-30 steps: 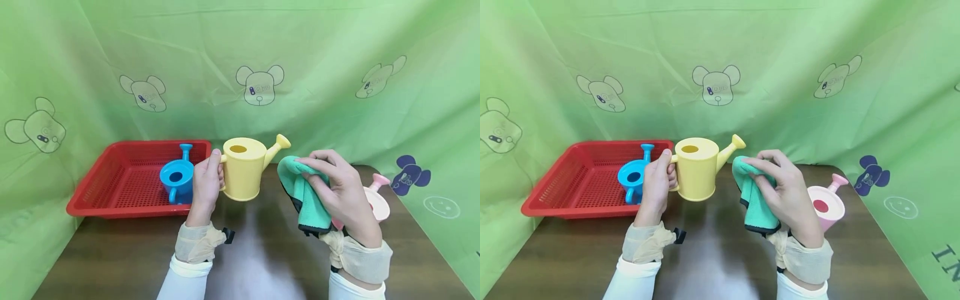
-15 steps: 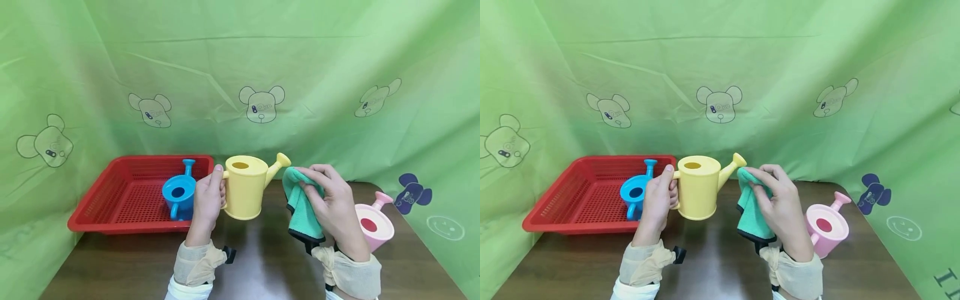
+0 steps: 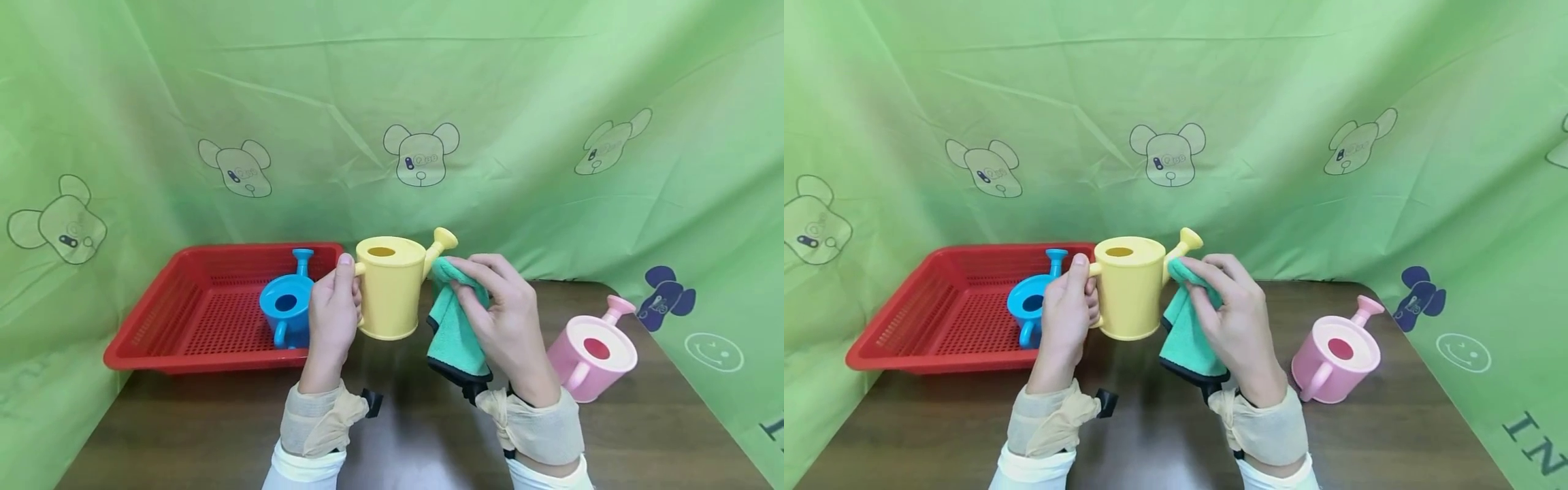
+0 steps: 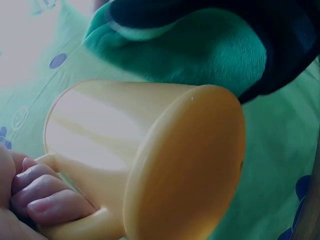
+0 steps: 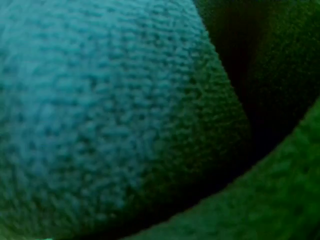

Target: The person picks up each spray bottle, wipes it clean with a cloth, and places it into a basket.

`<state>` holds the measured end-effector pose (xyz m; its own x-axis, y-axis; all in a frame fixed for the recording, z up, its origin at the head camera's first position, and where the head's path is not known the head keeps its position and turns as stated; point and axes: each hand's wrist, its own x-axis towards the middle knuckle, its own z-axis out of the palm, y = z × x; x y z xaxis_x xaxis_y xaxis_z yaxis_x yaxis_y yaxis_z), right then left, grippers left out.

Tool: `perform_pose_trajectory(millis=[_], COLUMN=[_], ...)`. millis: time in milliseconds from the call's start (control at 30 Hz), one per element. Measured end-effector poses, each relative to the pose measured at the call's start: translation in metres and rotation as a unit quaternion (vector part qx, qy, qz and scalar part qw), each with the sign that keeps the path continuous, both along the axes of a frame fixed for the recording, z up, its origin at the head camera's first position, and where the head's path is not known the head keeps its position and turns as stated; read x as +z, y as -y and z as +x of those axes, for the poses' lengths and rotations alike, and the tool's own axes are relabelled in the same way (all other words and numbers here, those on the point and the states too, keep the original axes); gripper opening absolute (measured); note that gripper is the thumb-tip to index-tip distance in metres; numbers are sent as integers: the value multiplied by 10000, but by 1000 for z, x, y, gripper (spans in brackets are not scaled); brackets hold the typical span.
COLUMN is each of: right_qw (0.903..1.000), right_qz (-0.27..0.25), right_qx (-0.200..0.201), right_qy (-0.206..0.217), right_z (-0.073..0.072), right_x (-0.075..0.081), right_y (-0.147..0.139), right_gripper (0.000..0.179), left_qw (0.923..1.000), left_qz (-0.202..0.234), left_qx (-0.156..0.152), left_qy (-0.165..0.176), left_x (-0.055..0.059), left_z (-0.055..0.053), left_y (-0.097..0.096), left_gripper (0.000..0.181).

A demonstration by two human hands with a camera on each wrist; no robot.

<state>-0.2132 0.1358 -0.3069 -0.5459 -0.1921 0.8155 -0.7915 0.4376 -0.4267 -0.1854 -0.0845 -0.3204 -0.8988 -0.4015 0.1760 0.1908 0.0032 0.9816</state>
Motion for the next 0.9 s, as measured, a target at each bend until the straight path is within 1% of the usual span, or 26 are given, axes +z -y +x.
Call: perform_pose_trajectory(millis=[167, 267, 433, 533, 700, 833, 900], right_qw=[9999, 9998, 9999, 10000, 9999, 9996, 9993], right_qz=[-99, -168, -146, -97, -55, -20, -14], right_qx=[68, 55, 7, 0, 23, -115, -193], right_qy=[70, 90, 32, 5, -116, -261, -327], right_z=[1, 2, 5, 7, 8, 8, 8], right_x=[-3, -3, -2, -3, -6, -12, -14], right_y=[11, 17, 23, 27, 34, 37, 39], right_gripper=[32, 30, 27, 26, 30, 33, 35], left_qw=[9977, 9967, 9971, 9968, 9935, 9890, 9859], left_qz=[-560, -622, -477, -496, -868, -1232, -1428], left_qx=[365, 511, 592, 630, 730, 810, 843], left_qy=[-84, -90, -57, -50, -120, -131, -200], left_x=[-2, -3, -2, -1, -1, -2, -3], left_z=[-2, -3, -4, -3, -3, -1, -1], left_y=[-7, -10, -10, -11, -15, -20, -22], left_gripper=[47, 48, 50, 49, 47, 46, 45])
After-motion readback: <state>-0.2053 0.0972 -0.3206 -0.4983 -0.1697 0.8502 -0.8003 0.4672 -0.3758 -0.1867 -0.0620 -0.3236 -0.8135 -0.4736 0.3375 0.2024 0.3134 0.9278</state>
